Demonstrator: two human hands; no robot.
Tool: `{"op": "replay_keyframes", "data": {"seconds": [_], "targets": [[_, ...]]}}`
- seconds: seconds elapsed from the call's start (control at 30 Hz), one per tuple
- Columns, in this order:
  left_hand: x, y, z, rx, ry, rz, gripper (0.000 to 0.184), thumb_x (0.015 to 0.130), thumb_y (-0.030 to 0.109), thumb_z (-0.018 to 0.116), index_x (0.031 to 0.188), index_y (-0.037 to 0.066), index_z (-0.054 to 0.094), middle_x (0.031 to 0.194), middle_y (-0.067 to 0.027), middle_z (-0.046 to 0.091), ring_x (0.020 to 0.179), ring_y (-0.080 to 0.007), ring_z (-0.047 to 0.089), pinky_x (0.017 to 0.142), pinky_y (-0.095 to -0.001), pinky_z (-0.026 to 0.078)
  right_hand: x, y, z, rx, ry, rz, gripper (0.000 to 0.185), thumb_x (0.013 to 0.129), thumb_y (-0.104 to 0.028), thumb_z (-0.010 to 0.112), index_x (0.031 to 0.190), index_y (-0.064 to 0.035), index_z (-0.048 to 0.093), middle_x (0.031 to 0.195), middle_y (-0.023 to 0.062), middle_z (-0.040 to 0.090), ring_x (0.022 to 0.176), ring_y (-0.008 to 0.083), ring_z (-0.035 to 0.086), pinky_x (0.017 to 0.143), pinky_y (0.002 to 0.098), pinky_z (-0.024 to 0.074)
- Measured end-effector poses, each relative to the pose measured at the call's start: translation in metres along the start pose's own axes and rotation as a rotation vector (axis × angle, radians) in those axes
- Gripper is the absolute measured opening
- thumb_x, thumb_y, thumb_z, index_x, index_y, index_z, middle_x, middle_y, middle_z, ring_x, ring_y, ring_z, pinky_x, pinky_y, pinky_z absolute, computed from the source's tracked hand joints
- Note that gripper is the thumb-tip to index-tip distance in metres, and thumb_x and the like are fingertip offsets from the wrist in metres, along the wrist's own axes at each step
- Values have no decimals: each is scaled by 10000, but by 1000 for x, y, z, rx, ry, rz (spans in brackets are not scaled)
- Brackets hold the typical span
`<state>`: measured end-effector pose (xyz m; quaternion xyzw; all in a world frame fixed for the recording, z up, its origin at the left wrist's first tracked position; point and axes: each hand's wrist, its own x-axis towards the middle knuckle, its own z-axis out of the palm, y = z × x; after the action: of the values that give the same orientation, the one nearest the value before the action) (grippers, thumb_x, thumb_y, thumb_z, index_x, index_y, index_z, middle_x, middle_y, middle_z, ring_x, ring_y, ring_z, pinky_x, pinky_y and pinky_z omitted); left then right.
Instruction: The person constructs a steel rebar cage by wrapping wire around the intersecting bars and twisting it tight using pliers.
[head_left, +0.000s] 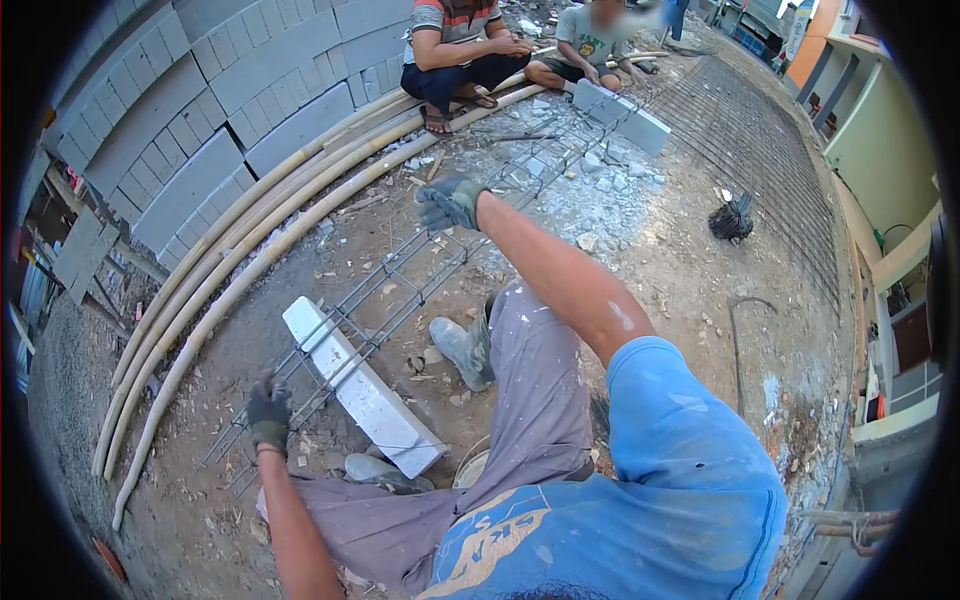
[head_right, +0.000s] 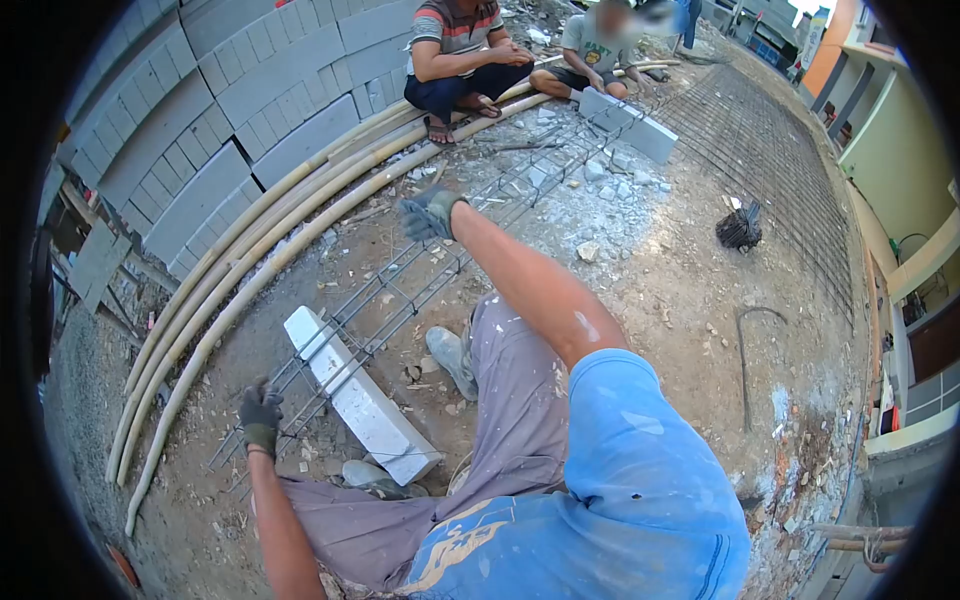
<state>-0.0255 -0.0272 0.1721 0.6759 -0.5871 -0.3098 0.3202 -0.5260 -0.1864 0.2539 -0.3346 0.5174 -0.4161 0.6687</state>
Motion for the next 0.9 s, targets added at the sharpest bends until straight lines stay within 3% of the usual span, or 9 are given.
{"op": "replay_keyframes", "data": {"seconds": [0.03, 0.1, 0.13, 0.17, 0.23, 0.3, 0.47, 0.63, 0.9], "targets": [[7, -8, 12, -1, 3, -4, 330, 867, 89, 536, 1196, 68, 540, 938, -107, 654, 756, -194, 645, 558, -319, 507, 13, 12, -7, -58, 68, 24, 206, 887, -244, 528, 914, -67, 628, 846, 163, 641, 766, 327, 657, 701, 439, 551], [15, -13, 35, 622, -132, 211, 370, 826, 173, 586, 1181, 73, 559, 1000, -171, 654, 827, -322, 651, 703, -423, 514, 41, 42, -29, -310, 197, 25, 213, 861, -231, 529, 919, -62, 645, 885, 173, 647, 809, 341, 653, 725, 437, 540], [18, -14, 47, 623, -132, 205, 370, 826, 173, 586, 1181, 73, 559, 1000, -171, 654, 827, -322, 651, 703, -423, 514, 60, 59, -46, -633, 218, -26, 218, 849, -224, 530, 921, -59, 654, 904, 178, 650, 830, 348, 651, 737, 436, 535], [22, -15, 59, 752, -276, 127, 390, 803, 183, 588, 1173, 66, 549, 1019, -198, 639, 903, -352, 622, 781, -436, 485, 89, 77, -70, -1306, 175, -210, 225, 836, -218, 531, 923, -57, 662, 924, 183, 654, 852, 355, 649, 748, 436, 529], [30, -35, 75, 886, -433, 38, 410, 780, 194, 590, 1164, 60, 540, 1038, -225, 623, 980, -382, 592, 860, -449, 457, 103, 92, -80, -1758, 262, -300, 242, 810, -205, 532, 928, -52, 679, 962, 193, 660, 894, 368, 646, 772, 434, 519], [36, -63, 84, 988, -417, 78, 424, 765, 187, 580, 1159, 35, 544, 1048, -219, 625, 997, -374, 588, 880, -444, 454, 98, 88, -74, -1519, 480, -96, 285, 800, -208, 527, 984, -54, 680, 1025, 195, 655, 947, 369, 638, 801, 416, 516], [49, -38, 83, 936, -455, -20, 388, 760, 146, 573, 1123, 9, 593, 1089, -224, 616, 1053, -357, 585, 902, -414, 474, 121, 110, -77, -1736, 233, -70, 392, 827, -295, 532, 1118, -52, 632, 1113, 201, 628, 1018, 392, 608, 864, 436, 491], [52, -16, 93, 901, -410, -159, 323, 766, 158, 595, 1057, 23, 623, 1063, -227, 623, 1029, -354, 595, 881, -421, 483, 116, 130, -79, -1721, 111, 56, 387, 830, -308, 533, 1082, -38, 648, 1094, 225, 627, 1007, 378, 616, 859, 443, 489], [37, -71, 98, 815, -218, 35, 378, 743, 228, 696, 1029, 3, 594, 974, -200, 652, 933, -363, 621, 809, -436, 498, 141, 139, -89, -1729, 132, 123, 320, 774, -205, 560, 1018, -37, 682, 1072, 204, 642, 1009, 353, 624, 826, 421, 501]]}}
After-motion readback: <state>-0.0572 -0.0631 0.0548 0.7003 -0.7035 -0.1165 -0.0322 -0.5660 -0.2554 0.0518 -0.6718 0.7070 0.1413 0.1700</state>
